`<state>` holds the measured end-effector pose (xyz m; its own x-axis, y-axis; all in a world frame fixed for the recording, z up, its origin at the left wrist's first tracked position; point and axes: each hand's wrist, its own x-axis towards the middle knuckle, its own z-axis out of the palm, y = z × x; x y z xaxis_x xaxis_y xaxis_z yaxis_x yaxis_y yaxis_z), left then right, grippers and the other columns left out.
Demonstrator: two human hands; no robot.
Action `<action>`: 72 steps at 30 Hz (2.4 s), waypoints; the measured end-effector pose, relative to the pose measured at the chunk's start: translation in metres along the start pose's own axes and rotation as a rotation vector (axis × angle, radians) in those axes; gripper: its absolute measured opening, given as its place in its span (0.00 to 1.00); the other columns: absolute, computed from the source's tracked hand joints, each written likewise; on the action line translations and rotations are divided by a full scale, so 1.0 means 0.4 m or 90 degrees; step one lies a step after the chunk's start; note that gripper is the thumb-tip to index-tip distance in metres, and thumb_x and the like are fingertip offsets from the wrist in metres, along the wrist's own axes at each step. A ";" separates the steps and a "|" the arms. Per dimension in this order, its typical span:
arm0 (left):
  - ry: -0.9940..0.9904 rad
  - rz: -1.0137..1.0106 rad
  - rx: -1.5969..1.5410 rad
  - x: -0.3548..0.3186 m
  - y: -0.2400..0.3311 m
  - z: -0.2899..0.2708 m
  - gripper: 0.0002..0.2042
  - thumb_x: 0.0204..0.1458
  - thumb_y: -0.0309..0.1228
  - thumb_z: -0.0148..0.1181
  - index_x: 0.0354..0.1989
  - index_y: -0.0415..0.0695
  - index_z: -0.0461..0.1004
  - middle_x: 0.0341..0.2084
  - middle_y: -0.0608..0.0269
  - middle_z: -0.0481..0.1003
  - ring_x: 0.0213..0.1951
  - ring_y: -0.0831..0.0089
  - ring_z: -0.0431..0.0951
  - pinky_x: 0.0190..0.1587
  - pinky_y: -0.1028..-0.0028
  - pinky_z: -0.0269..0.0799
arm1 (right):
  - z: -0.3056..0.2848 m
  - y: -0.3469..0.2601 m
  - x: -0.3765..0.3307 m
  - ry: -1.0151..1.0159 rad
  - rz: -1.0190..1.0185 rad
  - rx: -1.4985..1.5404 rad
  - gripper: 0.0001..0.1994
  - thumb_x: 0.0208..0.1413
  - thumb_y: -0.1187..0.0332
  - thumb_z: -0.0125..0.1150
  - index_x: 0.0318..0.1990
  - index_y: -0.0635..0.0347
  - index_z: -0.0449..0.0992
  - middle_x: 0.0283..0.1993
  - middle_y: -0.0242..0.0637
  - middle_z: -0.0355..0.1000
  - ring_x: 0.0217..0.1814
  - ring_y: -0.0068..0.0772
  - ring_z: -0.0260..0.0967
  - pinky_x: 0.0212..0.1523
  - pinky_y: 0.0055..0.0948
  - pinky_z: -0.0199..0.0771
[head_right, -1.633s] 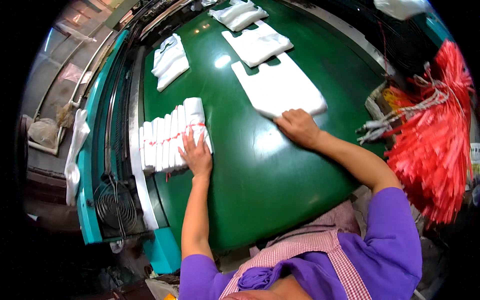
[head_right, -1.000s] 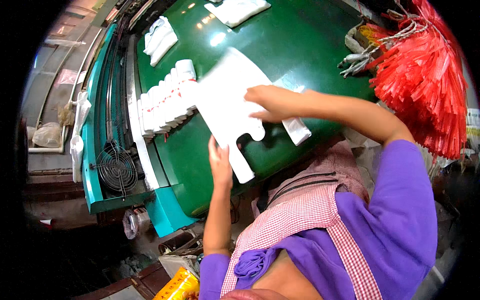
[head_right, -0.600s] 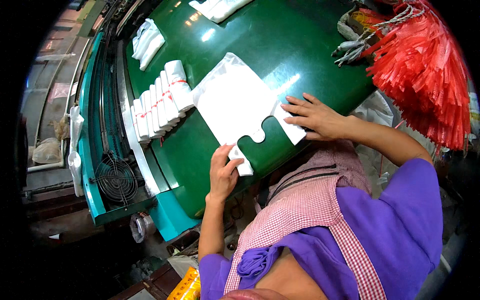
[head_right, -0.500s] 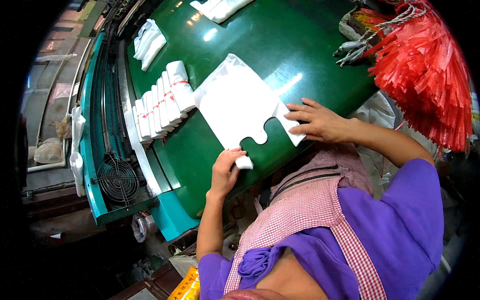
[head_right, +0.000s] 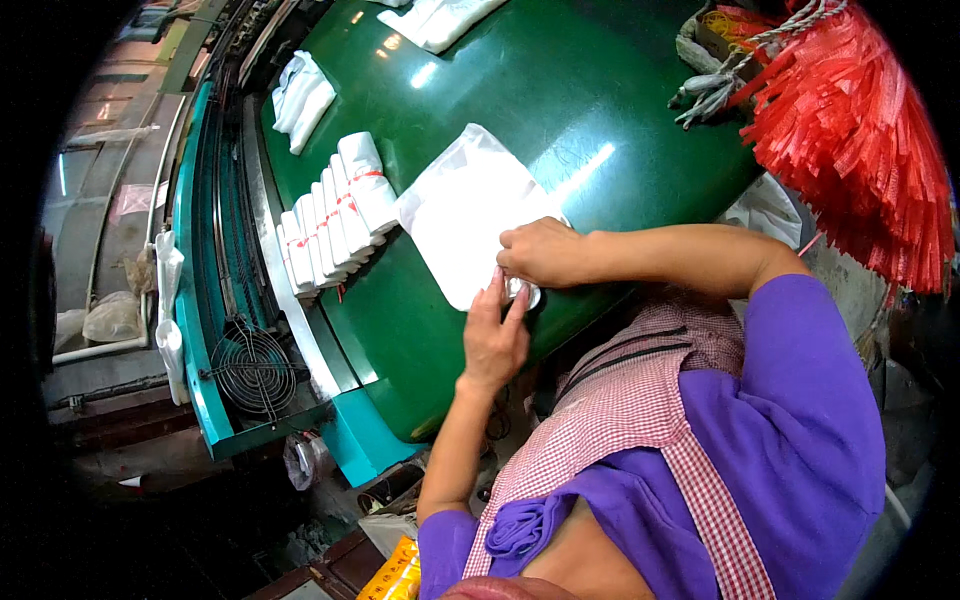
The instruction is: The person repeatedly folds white rectangular items on a green table, wraps each with a red plastic strip, and ties it to form a bundle. The person stacks the finished bundles on the table. The person handles the items one at a time throughout the clip.
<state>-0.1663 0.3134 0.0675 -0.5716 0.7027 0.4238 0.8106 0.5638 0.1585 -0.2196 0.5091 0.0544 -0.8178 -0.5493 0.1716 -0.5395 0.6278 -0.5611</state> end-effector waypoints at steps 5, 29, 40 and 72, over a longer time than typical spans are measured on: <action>0.043 -0.020 -0.011 0.051 -0.035 0.054 0.16 0.49 0.24 0.55 0.48 0.41 0.74 0.46 0.52 0.74 0.45 0.55 0.75 0.47 0.64 0.72 | 0.007 0.059 0.017 0.112 -0.021 -0.217 0.19 0.56 0.68 0.48 0.54 0.65 0.68 0.65 0.48 0.58 0.69 0.45 0.51 0.65 0.45 0.51; -0.151 -0.215 -0.294 0.106 -0.169 -0.015 0.13 0.41 0.22 0.62 0.38 0.44 0.73 0.50 0.56 0.71 0.54 0.52 0.68 0.51 0.64 0.68 | -0.023 -0.015 -0.136 0.132 0.329 1.216 0.25 0.60 0.62 0.56 0.58 0.69 0.60 0.55 0.47 0.67 0.57 0.38 0.68 0.52 0.33 0.73; -0.204 0.013 -0.108 0.086 -0.111 -0.063 0.16 0.37 0.26 0.63 0.38 0.50 0.75 0.38 0.64 0.72 0.45 0.59 0.70 0.53 0.59 0.60 | -0.078 0.061 -0.094 -0.062 -0.249 0.027 0.18 0.53 0.74 0.51 0.53 0.56 0.73 0.63 0.46 0.63 0.66 0.46 0.58 0.65 0.40 0.58; -0.297 -0.335 -0.403 0.151 -0.056 0.009 0.16 0.45 0.32 0.67 0.41 0.38 0.74 0.33 0.55 0.73 0.34 0.64 0.74 0.39 0.70 0.69 | -0.214 0.208 -0.287 0.950 0.319 0.506 0.16 0.58 0.65 0.57 0.49 0.61 0.63 0.32 0.34 0.69 0.25 0.21 0.68 0.22 0.20 0.69</action>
<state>-0.2195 0.3446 0.0863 -0.7658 0.6050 -0.2181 0.2745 0.6142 0.7399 -0.1878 0.6715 0.0574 -0.5726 0.8069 0.1454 -0.3542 -0.0835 -0.9314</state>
